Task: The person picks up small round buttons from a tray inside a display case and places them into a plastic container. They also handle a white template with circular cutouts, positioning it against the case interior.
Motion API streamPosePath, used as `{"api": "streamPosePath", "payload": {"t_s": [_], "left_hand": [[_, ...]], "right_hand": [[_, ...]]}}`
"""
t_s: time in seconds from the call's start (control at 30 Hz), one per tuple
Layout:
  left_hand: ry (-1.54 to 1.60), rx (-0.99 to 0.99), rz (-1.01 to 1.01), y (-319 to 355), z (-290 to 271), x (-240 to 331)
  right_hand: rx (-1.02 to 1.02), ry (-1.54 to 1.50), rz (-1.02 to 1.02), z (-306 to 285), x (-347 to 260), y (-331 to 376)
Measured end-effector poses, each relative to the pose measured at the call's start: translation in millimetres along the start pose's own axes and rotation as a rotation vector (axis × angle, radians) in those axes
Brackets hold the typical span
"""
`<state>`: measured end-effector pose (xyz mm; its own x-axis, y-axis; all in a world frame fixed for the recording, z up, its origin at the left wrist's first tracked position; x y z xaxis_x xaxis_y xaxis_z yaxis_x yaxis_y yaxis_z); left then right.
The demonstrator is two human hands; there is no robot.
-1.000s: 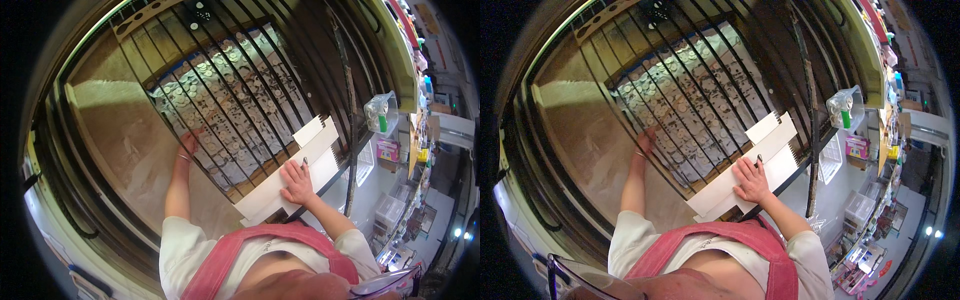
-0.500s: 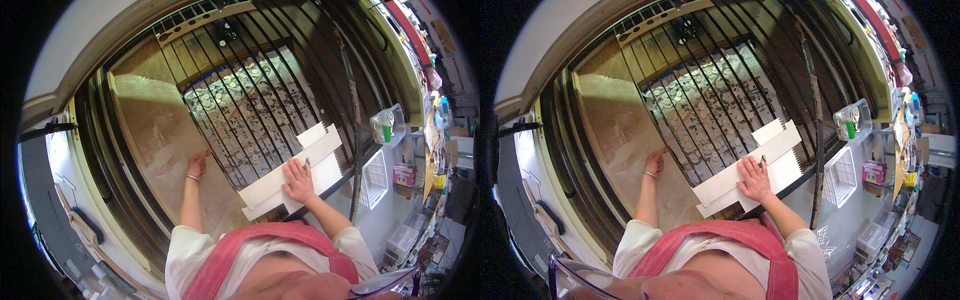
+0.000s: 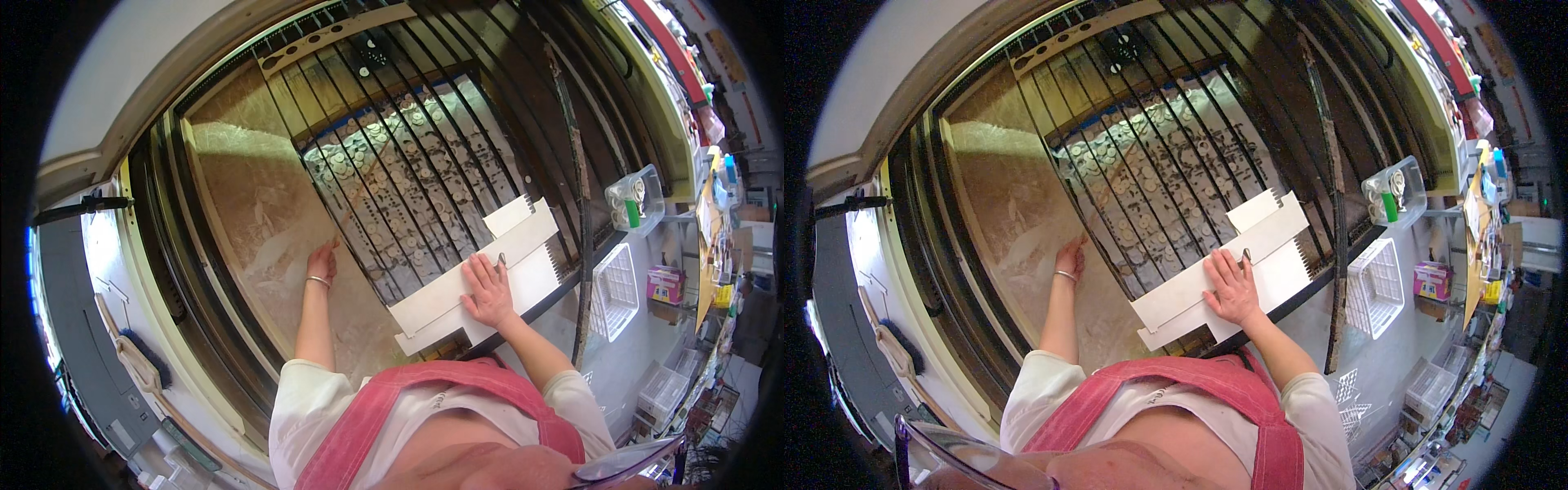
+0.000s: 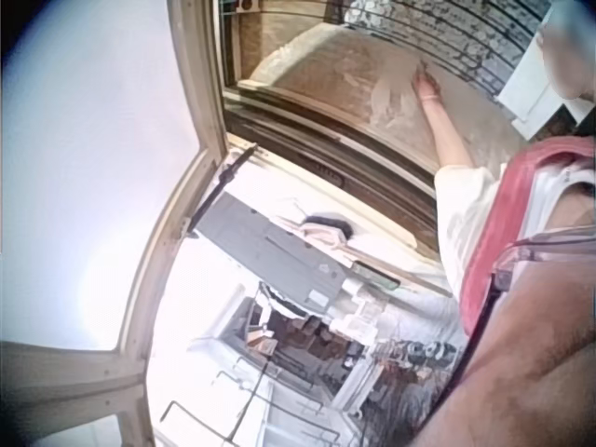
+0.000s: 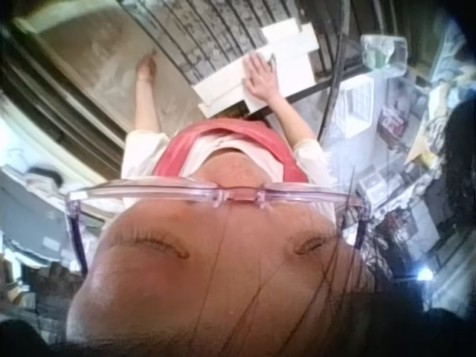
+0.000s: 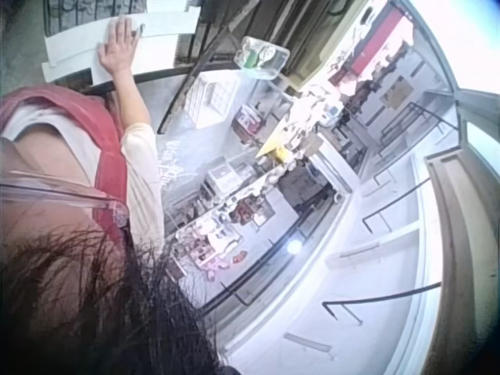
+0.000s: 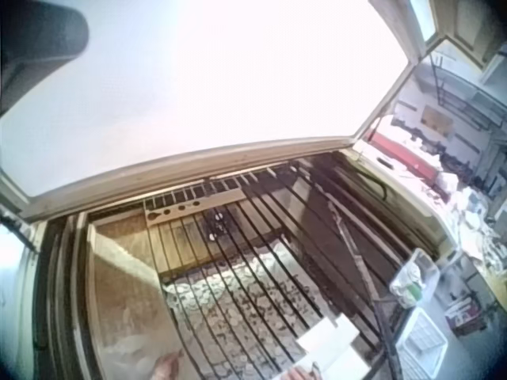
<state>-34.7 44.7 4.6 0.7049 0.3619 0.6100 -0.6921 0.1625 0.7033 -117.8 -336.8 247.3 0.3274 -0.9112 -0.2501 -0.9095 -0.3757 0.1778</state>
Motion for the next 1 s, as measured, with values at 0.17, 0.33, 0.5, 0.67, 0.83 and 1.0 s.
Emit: {"api": "streamPosePath", "payload": {"t_s": [0.17,0.33,0.5,0.67,0.83,1.0], "left_hand": [[0.027,0.038,-0.013,-11,15,9],[0.053,0.049,-0.027,-22,15,6],[0.081,0.059,-0.045,-22,15,-1],[0.098,0.037,-0.055,-19,21,-1],[0.086,0.027,-0.106,-27,35,1],[0.200,0.053,-0.227,-31,44,-5]], "right_hand": [[-0.011,0.010,0.007,5,2,1],[-0.011,0.007,0.004,5,1,0],[-0.007,0.002,0.004,4,0,0],[-0.016,-0.005,0.007,5,1,0],[-0.002,0.006,-0.005,2,-1,0],[0.002,0.008,-0.006,3,-1,0]]}}
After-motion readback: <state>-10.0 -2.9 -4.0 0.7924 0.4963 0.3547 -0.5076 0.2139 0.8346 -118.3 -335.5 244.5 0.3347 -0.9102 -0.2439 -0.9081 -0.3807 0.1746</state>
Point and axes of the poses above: each hand's wrist, its own y-axis away from the middle knuckle, its own z-axis out of the palm, x = y × z, the point moved 10 cm from there along -y, towards the middle knuckle, and after that the axes turned 10 degrees about -x, right-handed, at the moved point
